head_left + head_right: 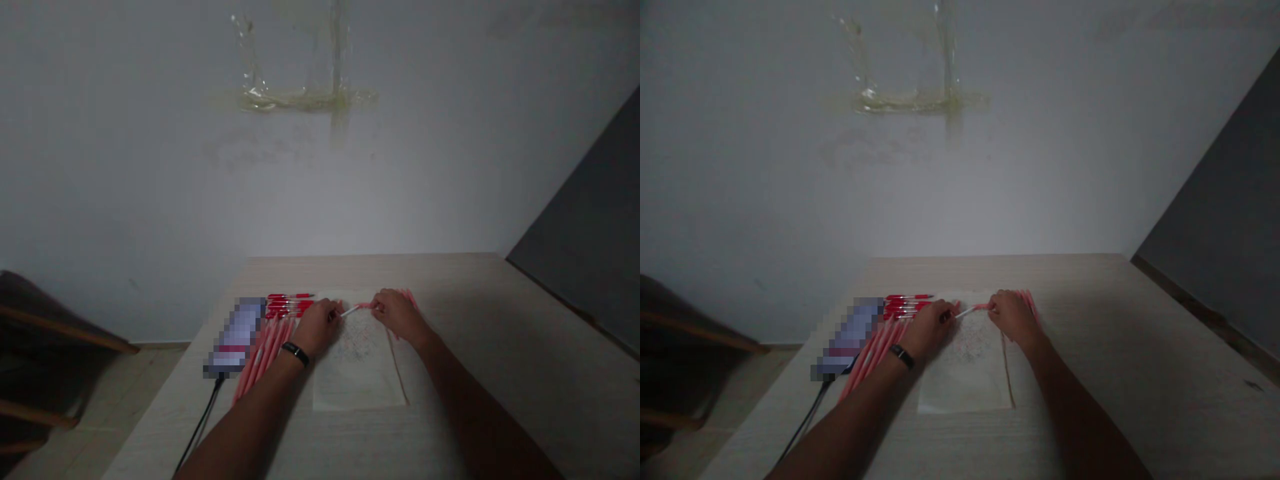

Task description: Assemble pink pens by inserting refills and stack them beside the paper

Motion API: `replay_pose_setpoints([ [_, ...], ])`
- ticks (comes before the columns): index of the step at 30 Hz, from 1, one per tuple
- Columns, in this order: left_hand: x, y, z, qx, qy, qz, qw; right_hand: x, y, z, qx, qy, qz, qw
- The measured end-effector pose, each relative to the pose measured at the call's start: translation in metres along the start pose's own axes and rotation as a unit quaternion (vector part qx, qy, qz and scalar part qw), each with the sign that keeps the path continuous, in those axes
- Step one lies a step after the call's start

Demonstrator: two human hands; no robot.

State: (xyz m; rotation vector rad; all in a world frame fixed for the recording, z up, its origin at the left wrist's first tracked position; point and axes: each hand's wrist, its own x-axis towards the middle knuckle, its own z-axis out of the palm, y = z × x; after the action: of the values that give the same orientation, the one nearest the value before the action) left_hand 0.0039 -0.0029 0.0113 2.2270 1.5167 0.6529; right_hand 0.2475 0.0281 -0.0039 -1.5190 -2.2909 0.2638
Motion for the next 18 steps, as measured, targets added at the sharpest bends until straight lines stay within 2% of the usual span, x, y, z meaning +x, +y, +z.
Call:
replay_pose_setpoints([
  [5, 0.0003, 0.0015, -0.0017, 0.011, -0.003, -0.002, 1.0, -0.0015, -0.0003, 0.0001, 0.016, 0.008, -0.001, 1.0],
  [11, 0.0013, -0.001, 0.0003, 0.003, -0.006, 0.001, 1.0, -0.0004, -0.0015, -0.0005, 0.028, -0.035, -0.028, 0.999],
  [18, 0.0009, 0.0016, -0.0014, 0.005, 0.003, 0.011, 1.0, -0.0004, -0.0072, -0.005, 0.041, 0.023, -0.054, 0.997],
])
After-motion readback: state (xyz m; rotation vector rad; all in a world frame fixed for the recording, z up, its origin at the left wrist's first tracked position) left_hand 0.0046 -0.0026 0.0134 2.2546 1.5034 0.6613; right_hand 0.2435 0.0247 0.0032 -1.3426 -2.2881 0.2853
